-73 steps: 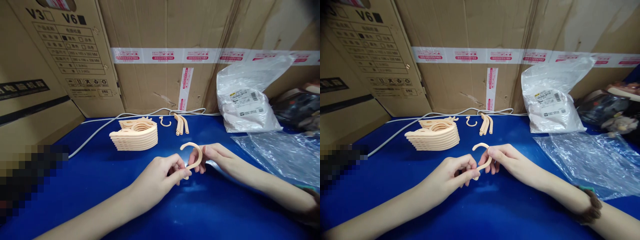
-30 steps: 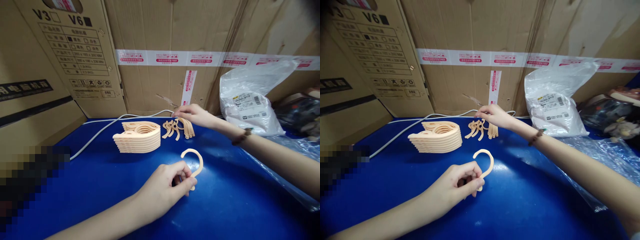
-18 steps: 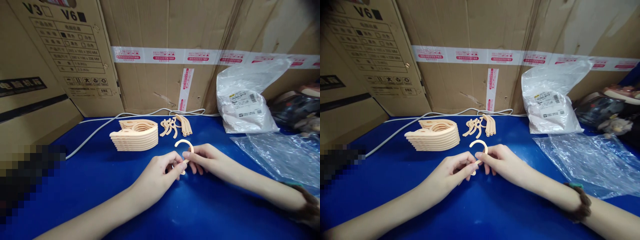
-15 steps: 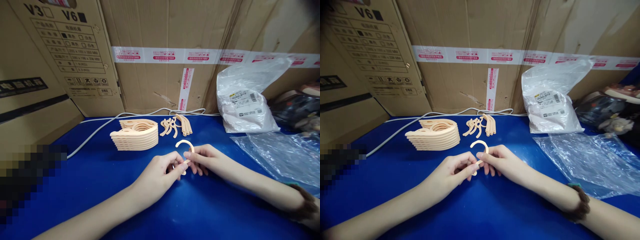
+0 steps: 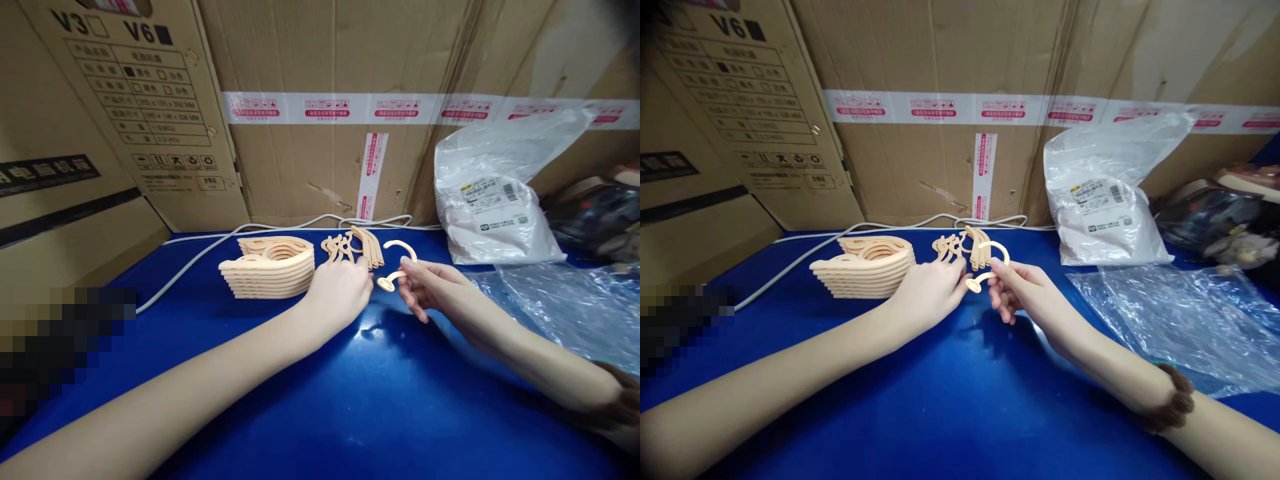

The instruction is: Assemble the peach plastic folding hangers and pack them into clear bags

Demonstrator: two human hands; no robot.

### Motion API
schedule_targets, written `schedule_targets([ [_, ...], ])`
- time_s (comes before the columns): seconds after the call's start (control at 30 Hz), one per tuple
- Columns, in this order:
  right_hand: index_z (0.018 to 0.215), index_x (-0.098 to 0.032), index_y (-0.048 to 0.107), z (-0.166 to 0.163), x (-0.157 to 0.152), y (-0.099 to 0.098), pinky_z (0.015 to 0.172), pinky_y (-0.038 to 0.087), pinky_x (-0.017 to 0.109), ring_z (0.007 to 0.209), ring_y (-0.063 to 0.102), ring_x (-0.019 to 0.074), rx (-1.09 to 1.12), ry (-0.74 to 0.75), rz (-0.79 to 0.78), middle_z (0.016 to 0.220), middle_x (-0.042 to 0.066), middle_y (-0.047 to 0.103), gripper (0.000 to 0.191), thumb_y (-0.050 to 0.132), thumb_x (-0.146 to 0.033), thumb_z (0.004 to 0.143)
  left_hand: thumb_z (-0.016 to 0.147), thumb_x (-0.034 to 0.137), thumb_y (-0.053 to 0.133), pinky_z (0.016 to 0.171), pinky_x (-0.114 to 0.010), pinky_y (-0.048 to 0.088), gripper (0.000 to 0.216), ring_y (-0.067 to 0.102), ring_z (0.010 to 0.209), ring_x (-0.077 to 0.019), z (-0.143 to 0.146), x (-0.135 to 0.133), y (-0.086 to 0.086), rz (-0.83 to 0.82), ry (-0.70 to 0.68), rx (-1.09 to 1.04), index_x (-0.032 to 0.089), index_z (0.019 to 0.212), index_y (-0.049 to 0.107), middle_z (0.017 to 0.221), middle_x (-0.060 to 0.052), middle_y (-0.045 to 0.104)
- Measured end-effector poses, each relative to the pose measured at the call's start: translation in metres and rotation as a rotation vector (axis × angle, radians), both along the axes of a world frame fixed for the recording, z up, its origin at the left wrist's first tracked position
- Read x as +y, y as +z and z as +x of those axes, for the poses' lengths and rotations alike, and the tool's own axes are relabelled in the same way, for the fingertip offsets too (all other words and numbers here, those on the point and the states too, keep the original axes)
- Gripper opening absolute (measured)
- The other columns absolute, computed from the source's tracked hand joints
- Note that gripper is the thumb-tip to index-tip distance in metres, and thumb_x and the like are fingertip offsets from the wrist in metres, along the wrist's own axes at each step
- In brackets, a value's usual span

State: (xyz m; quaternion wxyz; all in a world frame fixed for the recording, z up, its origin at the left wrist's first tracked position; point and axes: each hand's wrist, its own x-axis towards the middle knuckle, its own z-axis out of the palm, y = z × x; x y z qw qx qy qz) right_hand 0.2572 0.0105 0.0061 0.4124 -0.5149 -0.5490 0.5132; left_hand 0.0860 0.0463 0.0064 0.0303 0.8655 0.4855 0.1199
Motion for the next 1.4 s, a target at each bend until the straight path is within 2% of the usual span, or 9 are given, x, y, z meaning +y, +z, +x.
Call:
schedule_targets([
  [0.2,0.073,-0.019,0.054,0.001,0.003,-0.012,0.046,0.040,0.025,0.044,0.049,0.0097,0.071,-0.039,-0.029,0.057,-0.002,0.056,0.043,0.055,-0.059,0.086,0.098,0.030,0.051,0.083,-0.041,0.054,0.028,0.066,0.098,-0.0251,0.037,0.037,-0.001,0.023,0.103,0.034,0.010,0.115,0.061,0.110,-0.013,0.066],
  [0.47,0.076,-0.020,0.051,0.001,0.000,-0.011,0.050,0.040,0.023,0.051,0.048,0.0090,0.171,-0.076,0.047,0.062,-0.003,0.055,0.034,0.060,-0.051,0.087,0.094,0.033,0.060,0.086,-0.043,0.055,0.034,0.063,0.102,-0.0225,0.042,0.049,-0.002,0.034,0.133,0.087,0.015,0.123,0.057,0.122,-0.010,0.060],
  [0.63,0.087,-0.019,0.060,0.005,0.002,-0.007,0.051,0.039,0.021,0.055,0.048,0.0082,0.285,-0.158,0.119,0.067,-0.003,0.056,0.027,0.067,-0.045,0.083,0.099,0.020,0.040,0.074,-0.033,0.053,0.029,0.069,0.090,-0.0257,0.026,0.017,0.010,0.117,0.126,0.120,0.003,0.114,0.059,0.097,-0.017,0.069],
  [0.77,0.092,-0.019,0.063,0.009,0.004,-0.009,0.053,0.042,0.021,0.061,0.053,0.0081,0.313,-0.191,0.132,0.081,0.000,0.062,0.028,0.070,-0.044,0.081,0.097,0.026,0.041,0.052,-0.027,0.046,0.028,0.072,0.067,-0.0276,-0.009,-0.030,0.012,0.125,0.095,0.183,0.008,0.102,0.062,0.071,-0.012,0.069],
  [0.9,0.094,-0.018,0.065,0.008,0.003,-0.012,0.055,0.044,0.020,0.063,0.053,0.0072,0.263,-0.146,0.138,0.086,0.001,0.063,0.029,0.072,-0.042,0.080,0.096,0.024,0.041,0.033,-0.027,0.026,0.029,0.058,0.034,-0.0213,-0.057,-0.066,-0.002,0.347,-0.076,0.311,0.016,0.076,0.060,0.048,0.000,0.057],
  [1.03,0.104,-0.018,0.062,0.003,0.003,-0.017,0.056,0.044,0.021,0.063,0.054,0.0079,0.212,-0.080,0.110,0.083,0.001,0.066,0.032,0.071,-0.039,0.082,0.099,0.013,0.022,0.033,-0.029,0.034,0.048,0.059,0.035,-0.0190,-0.096,-0.078,-0.014,0.543,-0.256,0.344,0.018,0.071,0.061,0.049,-0.001,0.058],
  [1.13,0.120,-0.018,0.053,-0.001,0.005,-0.021,0.056,0.044,0.022,0.061,0.054,0.0086,0.184,-0.011,0.072,0.078,0.000,0.067,0.046,0.071,-0.035,0.082,0.098,0.011,0.015,0.034,-0.029,0.038,0.055,0.060,0.036,-0.0189,-0.113,-0.079,-0.012,0.518,-0.297,0.377,0.018,0.075,0.064,0.051,-0.002,0.061],
  [1.23,0.131,-0.017,0.045,-0.004,0.006,-0.022,0.056,0.045,0.024,0.058,0.054,0.0090,0.142,0.053,0.028,0.077,-0.001,0.067,0.059,0.070,-0.035,0.081,0.097,0.017,0.024,0.036,-0.031,0.041,0.045,0.062,0.039,-0.0212,-0.118,-0.078,-0.003,0.432,-0.248,0.386,0.017,0.080,0.065,0.054,-0.003,0.064],
  [1.4,0.134,-0.015,0.044,-0.009,0.007,-0.023,0.051,0.045,0.023,0.055,0.056,0.0094,0.082,0.142,0.045,0.078,0.001,0.071,0.062,0.069,-0.034,0.080,0.095,0.034,0.046,0.043,-0.032,0.045,0.027,0.068,0.052,-0.0240,-0.093,-0.070,0.006,0.188,-0.110,0.372,0.017,0.080,0.061,0.062,-0.003,0.066],
])
